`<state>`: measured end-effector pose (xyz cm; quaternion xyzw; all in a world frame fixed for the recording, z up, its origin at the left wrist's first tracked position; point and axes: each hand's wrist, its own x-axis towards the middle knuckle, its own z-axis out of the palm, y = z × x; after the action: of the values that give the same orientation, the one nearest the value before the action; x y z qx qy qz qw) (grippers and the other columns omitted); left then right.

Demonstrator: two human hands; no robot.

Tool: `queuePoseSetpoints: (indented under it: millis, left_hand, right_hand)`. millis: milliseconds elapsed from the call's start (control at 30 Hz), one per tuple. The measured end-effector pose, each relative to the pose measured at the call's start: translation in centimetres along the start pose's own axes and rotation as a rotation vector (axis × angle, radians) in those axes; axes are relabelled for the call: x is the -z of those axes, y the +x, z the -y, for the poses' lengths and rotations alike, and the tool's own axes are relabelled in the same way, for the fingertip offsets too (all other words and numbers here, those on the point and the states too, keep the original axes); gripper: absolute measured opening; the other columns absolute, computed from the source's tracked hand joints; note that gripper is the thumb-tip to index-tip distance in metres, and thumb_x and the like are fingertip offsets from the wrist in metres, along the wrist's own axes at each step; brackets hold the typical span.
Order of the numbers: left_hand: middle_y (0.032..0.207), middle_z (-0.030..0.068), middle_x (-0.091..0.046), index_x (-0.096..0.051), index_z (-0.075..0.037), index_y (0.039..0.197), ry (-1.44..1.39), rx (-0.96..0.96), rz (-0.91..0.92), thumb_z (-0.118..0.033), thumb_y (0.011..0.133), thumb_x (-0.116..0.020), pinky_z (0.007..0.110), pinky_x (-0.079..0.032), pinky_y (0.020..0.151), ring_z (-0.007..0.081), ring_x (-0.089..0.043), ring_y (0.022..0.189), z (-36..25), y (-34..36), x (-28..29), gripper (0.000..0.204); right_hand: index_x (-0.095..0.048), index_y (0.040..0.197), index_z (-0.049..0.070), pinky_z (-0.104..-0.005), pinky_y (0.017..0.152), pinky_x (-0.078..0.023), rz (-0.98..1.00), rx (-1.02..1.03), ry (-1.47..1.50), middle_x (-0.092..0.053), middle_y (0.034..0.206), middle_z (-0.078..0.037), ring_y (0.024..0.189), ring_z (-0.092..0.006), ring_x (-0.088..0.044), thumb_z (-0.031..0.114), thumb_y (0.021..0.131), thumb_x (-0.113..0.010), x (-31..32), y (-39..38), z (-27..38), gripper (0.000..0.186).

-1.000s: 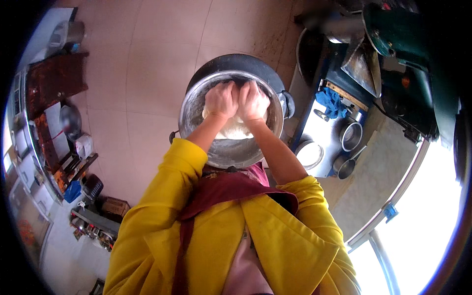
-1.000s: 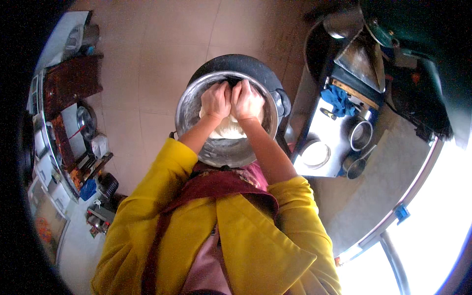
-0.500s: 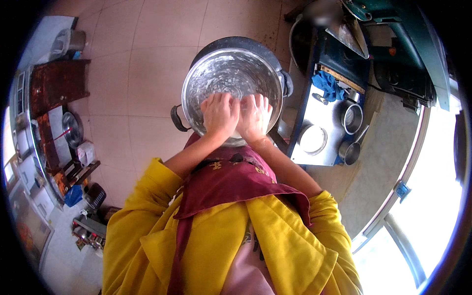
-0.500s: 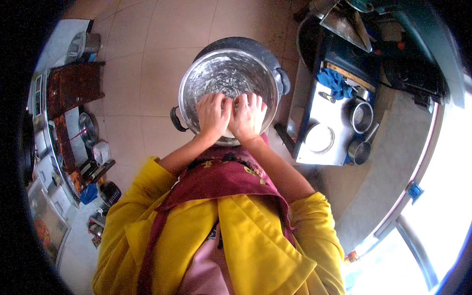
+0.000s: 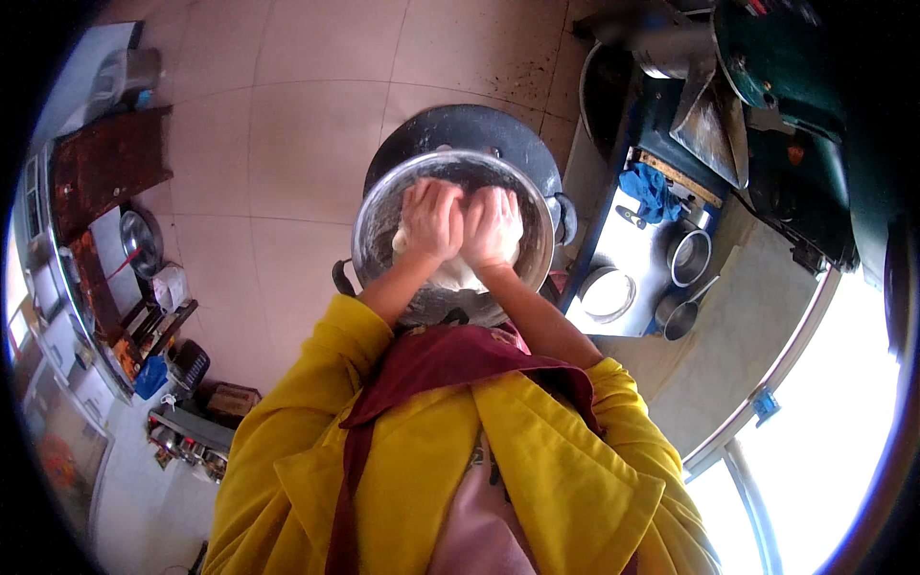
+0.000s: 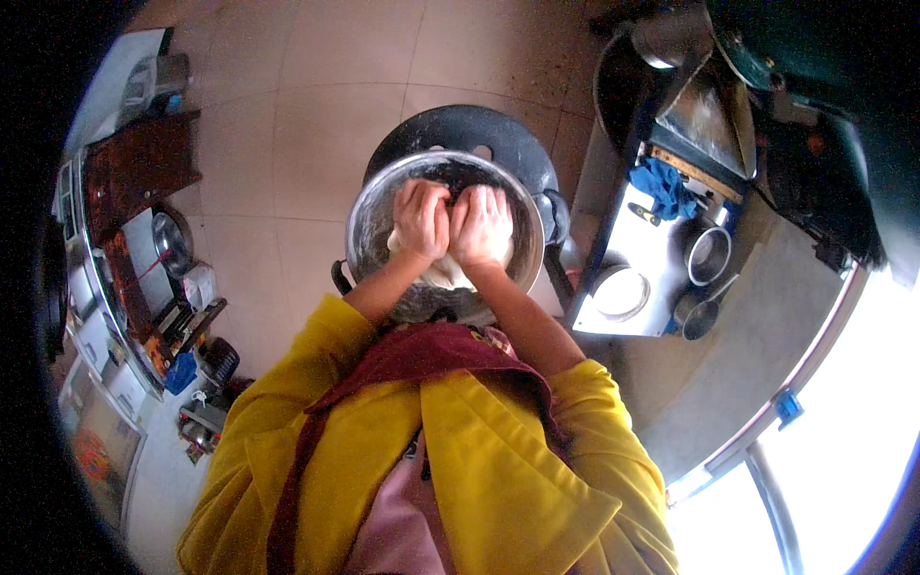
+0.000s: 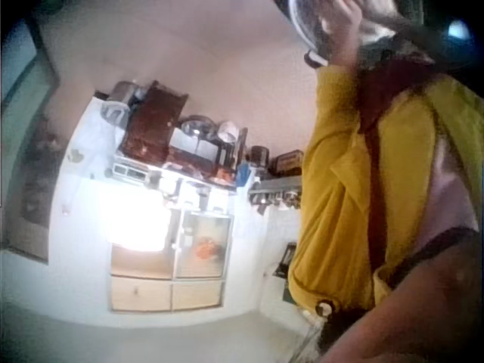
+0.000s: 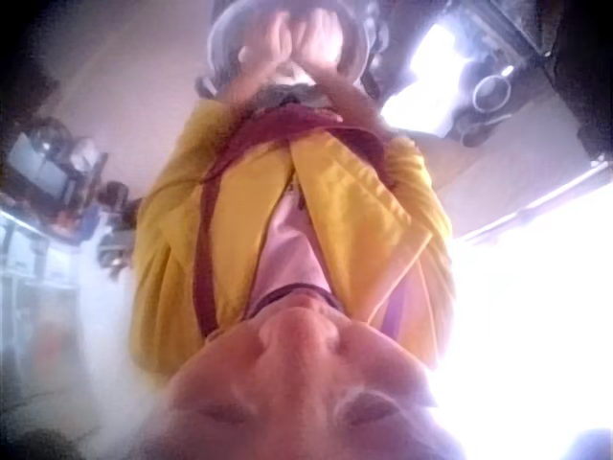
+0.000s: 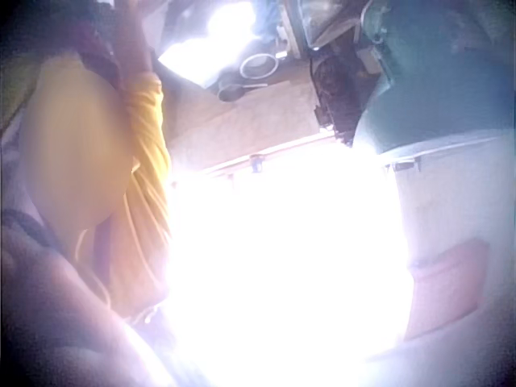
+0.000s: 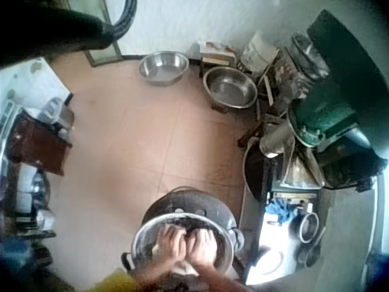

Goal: The person kneads a ball of dough by hand inside a large metal bowl. They repeatedly press, fold, and turn the dough to develop its texture.

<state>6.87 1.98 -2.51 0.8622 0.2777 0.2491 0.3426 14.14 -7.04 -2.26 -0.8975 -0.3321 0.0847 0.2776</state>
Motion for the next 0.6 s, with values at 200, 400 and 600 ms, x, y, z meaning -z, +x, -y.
queuePoseSetpoints:
  millis: [200, 400, 600]
  left_hand:
    - [0.074, 0.0086, -0.064, -0.060, -0.013, 0.087, 0.008, -0.069, 0.028, -0.019, 0.082, -0.057, 0.042, -0.052, 0.064, 0.0306, -0.064, 0.068, 2.3, 3.3, -2.1, 0.008]
    - [0.068, 0.0069, -0.067, -0.065, -0.020, 0.090, 0.001, -0.069, 0.073, -0.023, 0.082, -0.060, 0.042, -0.053, 0.052, 0.0303, -0.065, 0.057, 3.4, 3.9, -3.0, 0.009]
    - [0.070, 0.0106, -0.067, -0.069, -0.012, 0.092, -0.128, -0.333, 0.100, -0.021, 0.079, -0.062, 0.043, -0.052, 0.055, 0.0315, -0.065, 0.060, 3.3, 6.5, -4.0, 0.018]
  right_hand:
    - [-0.063, 0.079, 0.012, -0.0501, 0.059, -0.051, 0.150, -0.136, -0.011, -0.066, 0.070, -0.015, 0.061, -0.0381, -0.064, 0.030, 0.096, -0.051, -1.7, 3.6, -1.0, 0.028]
    - [-0.065, 0.074, 0.011, -0.0482, 0.057, -0.052, 0.074, -0.081, -0.096, -0.066, 0.068, -0.017, 0.059, -0.0369, -0.065, 0.037, 0.092, -0.052, -3.1, 4.0, -2.6, 0.034]
    - [-0.065, 0.073, 0.004, -0.0519, 0.063, -0.052, -0.101, -0.310, -0.093, -0.066, 0.076, -0.024, 0.067, -0.0435, -0.065, 0.037, 0.097, -0.046, -2.8, 3.4, -2.0, 0.045]
